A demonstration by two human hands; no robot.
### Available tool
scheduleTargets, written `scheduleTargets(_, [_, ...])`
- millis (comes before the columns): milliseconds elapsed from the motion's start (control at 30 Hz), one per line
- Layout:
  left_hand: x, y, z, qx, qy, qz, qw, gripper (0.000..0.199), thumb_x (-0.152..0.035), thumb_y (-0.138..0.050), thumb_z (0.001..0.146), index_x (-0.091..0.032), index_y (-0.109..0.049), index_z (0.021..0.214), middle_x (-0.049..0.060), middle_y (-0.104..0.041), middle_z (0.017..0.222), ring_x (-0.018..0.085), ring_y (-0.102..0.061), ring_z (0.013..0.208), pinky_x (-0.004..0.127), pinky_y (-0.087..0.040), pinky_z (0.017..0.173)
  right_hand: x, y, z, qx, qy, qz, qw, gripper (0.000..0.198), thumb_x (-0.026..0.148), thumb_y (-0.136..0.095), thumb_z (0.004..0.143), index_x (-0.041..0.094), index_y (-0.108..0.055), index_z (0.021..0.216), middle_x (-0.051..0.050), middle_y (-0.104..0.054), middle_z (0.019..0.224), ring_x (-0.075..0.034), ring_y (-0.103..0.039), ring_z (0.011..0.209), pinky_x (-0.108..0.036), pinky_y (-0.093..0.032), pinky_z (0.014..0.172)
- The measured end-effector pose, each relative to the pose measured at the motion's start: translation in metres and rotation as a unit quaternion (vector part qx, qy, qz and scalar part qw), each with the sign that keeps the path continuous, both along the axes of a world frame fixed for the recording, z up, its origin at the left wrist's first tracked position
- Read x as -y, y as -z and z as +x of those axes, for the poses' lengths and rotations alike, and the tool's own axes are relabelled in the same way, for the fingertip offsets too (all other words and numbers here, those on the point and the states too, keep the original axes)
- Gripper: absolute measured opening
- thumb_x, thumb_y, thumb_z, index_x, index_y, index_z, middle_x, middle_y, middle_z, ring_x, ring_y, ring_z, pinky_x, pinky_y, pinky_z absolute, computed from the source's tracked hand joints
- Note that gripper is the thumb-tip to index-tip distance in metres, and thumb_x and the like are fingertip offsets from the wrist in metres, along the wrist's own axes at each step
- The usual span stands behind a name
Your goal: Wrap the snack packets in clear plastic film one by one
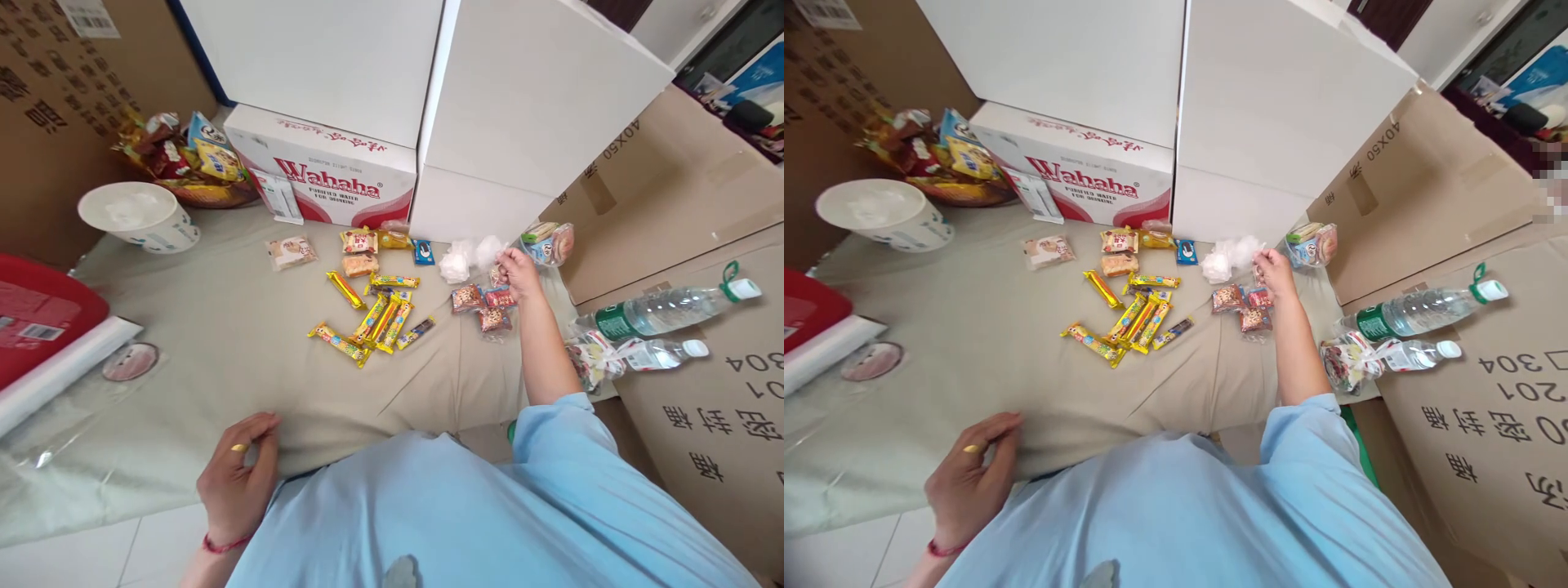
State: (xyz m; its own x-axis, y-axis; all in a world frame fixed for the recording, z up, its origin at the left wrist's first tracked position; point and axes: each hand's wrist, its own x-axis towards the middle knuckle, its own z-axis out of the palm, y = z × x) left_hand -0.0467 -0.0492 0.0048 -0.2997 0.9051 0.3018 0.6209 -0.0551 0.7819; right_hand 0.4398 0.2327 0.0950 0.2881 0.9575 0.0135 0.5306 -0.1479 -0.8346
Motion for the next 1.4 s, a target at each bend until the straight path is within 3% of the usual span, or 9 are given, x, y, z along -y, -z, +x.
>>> scheduleTargets(167, [-0.023,-0.034,0.025,0.164,0.020,-0.118,0.979,0.026,-0.047,-0.063,0.094,-0.025,-0.073,0.104,0.003,-0.070,0.106,0.018,-0.069,0.085,0.033,-0.058,0.078,0.031,-0.016,-0.030,-0.407,-0.070,0.028,0.910,0.038,0.036,-0.082,0.073,0.024,-0.046,0.079,0.007,-0.052,0.067,-0.006,-0.038,0.049,-0.014,-0.028,0.041])
scheduleTargets(333, [-0.083,-0.061,0.083,0.327,0.173,-0.134,0.919,0.036,-0.055,-0.064,0.092,-0.025,-0.065,0.113,0.008,-0.062,0.127,0.025,-0.066,0.112,0.036,-0.063,0.079,0.075,0.004,-0.100,-0.548,-0.116,-0.004,0.829,0.033,0.030,-0.079,0.072,0.024,-0.048,0.078,0.010,-0.041,0.058,-0.006,-0.033,0.045,-0.015,-0.029,0.039])
scheduleTargets(467, [-0.134,-0.057,0.138,0.369,0.240,-0.133,0.888,0.089,-0.048,-0.091,0.066,-0.030,-0.048,0.143,0.013,-0.042,0.158,0.031,-0.057,0.134,0.043,-0.058,0.100,0.108,0.022,-0.141,-0.561,-0.137,-0.053,0.814,0.025,0.030,-0.077,0.070,0.023,-0.055,0.080,0.009,-0.046,0.058,-0.006,-0.031,0.045,-0.016,-0.025,0.038])
scheduleTargets(633, [-0.191,-0.044,0.187,0.463,0.247,-0.179,0.832,0.068,-0.047,-0.087,0.069,-0.022,-0.061,0.127,0.010,-0.067,0.119,0.027,-0.067,0.105,0.041,-0.062,0.084,0.128,0.027,-0.124,-0.587,-0.075,-0.047,0.805,0.023,0.028,-0.076,0.068,0.023,-0.059,0.083,0.008,-0.049,0.058,-0.006,-0.029,0.044,-0.016,-0.025,0.038])
scheduleTargets(733, [-0.226,-0.051,0.204,0.485,0.262,-0.162,0.818,0.075,-0.048,-0.087,0.073,-0.030,-0.053,0.138,0.010,-0.061,0.135,0.027,-0.064,0.115,0.044,-0.059,0.088,0.135,0.023,-0.094,-0.605,0.005,0.009,0.796,0.021,0.027,-0.073,0.069,0.024,-0.058,0.084,0.008,-0.053,0.061,-0.007,-0.029,0.043,-0.017,-0.026,0.037])
scheduleTargets(800, [-0.238,-0.060,0.209,0.426,0.291,-0.114,0.849,0.086,-0.048,-0.091,0.070,-0.031,-0.050,0.144,0.012,-0.053,0.148,0.030,-0.057,0.128,0.046,-0.054,0.098,0.141,0.021,-0.080,-0.602,0.030,0.031,0.797,0.020,0.028,-0.072,0.070,0.024,-0.056,0.082,0.007,-0.054,0.062,-0.007,-0.030,0.043,-0.017,-0.026,0.037])
scheduleTargets(900, [-0.223,-0.070,0.213,0.312,0.320,-0.052,0.893,0.082,-0.051,-0.091,0.069,-0.024,-0.057,0.139,0.016,-0.055,0.145,0.031,-0.053,0.132,0.042,-0.050,0.102,0.149,0.021,-0.078,-0.601,0.039,0.042,0.797,0.023,0.029,-0.075,0.071,0.024,-0.055,0.080,0.008,-0.054,0.062,-0.005,-0.030,0.042,-0.016,-0.026,0.036])
scheduleTargets(1067, [-0.157,-0.057,0.207,0.297,0.348,-0.110,0.883,0.047,-0.051,-0.083,0.077,-0.020,-0.071,0.109,0.008,-0.068,0.107,0.020,-0.063,0.094,0.031,-0.051,0.078,0.159,0.024,-0.114,-0.541,-0.019,-0.060,0.838,0.028,0.030,-0.083,0.069,0.022,-0.058,0.080,0.008,-0.052,0.061,-0.004,-0.032,0.045,-0.013,-0.026,0.038])
scheduleTargets(1400, [-0.127,-0.035,0.101,0.553,0.110,-0.159,0.811,0.042,-0.049,-0.090,0.069,-0.019,-0.065,0.083,-0.002,-0.064,0.075,0.010,-0.057,0.068,0.023,-0.047,0.064,0.146,0.036,-0.142,-0.550,-0.114,-0.156,0.812,0.028,0.029,-0.079,0.068,0.021,-0.055,0.079,0.008,-0.046,0.058,-0.004,-0.030,0.044,-0.014,-0.023,0.037])
